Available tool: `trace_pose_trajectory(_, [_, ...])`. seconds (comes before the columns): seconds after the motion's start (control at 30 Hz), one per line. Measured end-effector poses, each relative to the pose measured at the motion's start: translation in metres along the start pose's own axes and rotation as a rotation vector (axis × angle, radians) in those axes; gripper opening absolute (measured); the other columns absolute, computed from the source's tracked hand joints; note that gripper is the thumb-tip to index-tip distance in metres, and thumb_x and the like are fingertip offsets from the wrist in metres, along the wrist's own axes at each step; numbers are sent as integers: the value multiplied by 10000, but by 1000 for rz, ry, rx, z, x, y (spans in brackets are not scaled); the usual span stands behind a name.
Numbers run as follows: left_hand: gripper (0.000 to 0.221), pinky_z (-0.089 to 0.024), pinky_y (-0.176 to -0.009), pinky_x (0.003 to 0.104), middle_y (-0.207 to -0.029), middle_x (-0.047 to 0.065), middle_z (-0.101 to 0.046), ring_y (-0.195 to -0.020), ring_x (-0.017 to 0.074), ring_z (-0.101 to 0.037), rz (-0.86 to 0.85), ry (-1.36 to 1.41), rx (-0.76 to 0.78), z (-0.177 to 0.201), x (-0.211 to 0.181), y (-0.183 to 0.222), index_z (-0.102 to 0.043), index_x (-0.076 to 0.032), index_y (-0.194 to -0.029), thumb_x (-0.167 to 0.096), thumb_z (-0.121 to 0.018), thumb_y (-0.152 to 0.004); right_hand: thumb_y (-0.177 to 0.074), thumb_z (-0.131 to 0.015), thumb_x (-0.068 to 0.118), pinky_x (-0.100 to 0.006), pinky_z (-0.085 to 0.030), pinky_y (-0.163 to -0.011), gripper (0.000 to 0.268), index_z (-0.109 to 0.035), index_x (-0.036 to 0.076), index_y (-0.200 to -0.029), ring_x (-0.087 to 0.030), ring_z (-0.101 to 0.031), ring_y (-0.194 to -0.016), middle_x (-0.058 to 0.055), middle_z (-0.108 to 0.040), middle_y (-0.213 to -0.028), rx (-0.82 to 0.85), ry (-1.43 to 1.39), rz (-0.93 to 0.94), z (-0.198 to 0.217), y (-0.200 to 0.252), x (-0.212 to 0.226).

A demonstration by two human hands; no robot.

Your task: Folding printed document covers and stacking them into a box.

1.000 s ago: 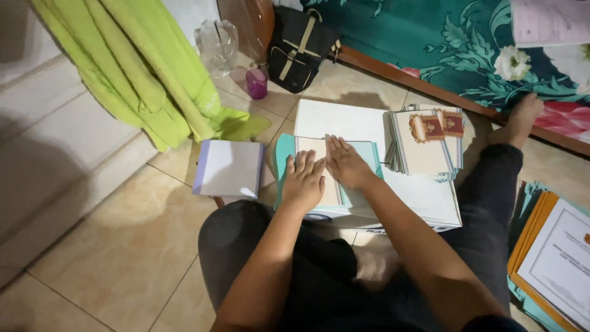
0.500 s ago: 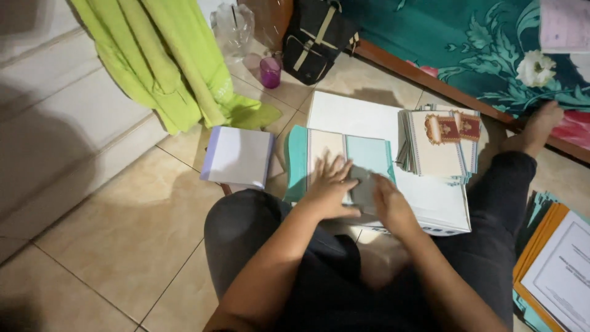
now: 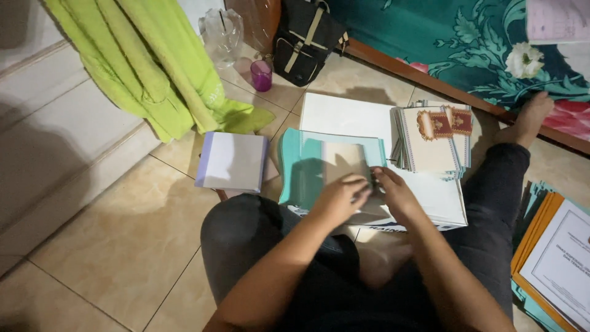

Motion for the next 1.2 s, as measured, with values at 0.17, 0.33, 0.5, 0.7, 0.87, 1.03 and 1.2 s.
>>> trace_pose_trajectory(0.17, [421, -518, -1076, 481, -1361, 131, -659, -1297, 365, -604, 1, 16, 186, 39, -30, 2, -701, -111, -1274, -365, -673, -940, -955, -643, 119, -487, -480, -926, 552, -503, -10, -1473, -356, -607, -1071, -269, -647, -1131, 74, -7, 142, 37, -36, -27])
trace_pose_trajectory(0.33, [528, -382, -1165, 546, -1418, 129, -609, -1411, 360, -489, 46, -445, 199, 64, -1, 2, -655, -182, -1357, -415, -703, -886, -974, -679, 161, -568, -505, -930, 490, -580, -12, -1422, -434, -621, -1207, -289, -650, -1268, -41, 249, 220, 59, -54, -14])
trace_pose_trajectory(0.5, [476, -245, -1214, 594, -1474, 168, -544, -1458, 356, -402, 190, -404, 282, 61, -4, 5, -728, -145, -1227, -411, -647, -841, -999, -360, 637, -676, -202, -1174, 885, -312, -32, -1575, -528, -201, -1493, -368, -266, -1598, 215, -43, 245, 4, 12, 55])
trace_pose_trajectory(0.7, [891, -549, -996, 565, -1359, 300, -543, -1293, 512, -528, 484, -272, 56, 71, 30, 1, -388, 21, -1501, 49, -776, -699, -1057, -309, 526, -597, -267, -1194, 703, -405, 31, -1548, -475, -276, -1495, -288, -355, -1596, 515, 611, 490, -34, 14, 11])
trace_pose_trajectory(0.87, [645, -373, -1145, 600, -1453, 312, -499, -1382, 499, -450, 236, -357, -370, 109, -17, -3, -518, 45, -1419, 100, -669, -794, -1038, -469, 219, -572, -365, -1133, 500, -487, -41, -1465, -495, -406, -1399, -316, -493, -1477, 396, 729, 792, -37, 16, 7])
trace_pose_trajectory(1.03, [554, -20, -1255, 567, -1636, 249, -289, -1546, 427, -160, 349, -537, 75, 35, 41, 5, -404, -103, -1564, -239, -494, -1035, -1050, -489, 184, -445, -333, -1190, 447, -534, 15, -1461, -376, -396, -1457, -195, -492, -1537, 341, 869, 771, -41, -12, 5])
trace_pose_trajectory(1.2, [615, 79, -1268, 533, -1716, 189, -67, -1583, 367, 4, 505, -523, 347, 44, 29, 5, -170, -169, -1648, -302, -354, -1076, -1080, -274, 403, -469, -102, -1280, 643, -135, 161, -1659, -340, -108, -1581, -129, -183, -1706, 364, 1058, 624, -50, -117, -23])
Point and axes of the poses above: each hand's wrist, its own y-axis away from the middle knuckle, its own z-axis out of the back of the hand, x = y × z, the point moved 3 cm from there along -y, towards the middle knuckle
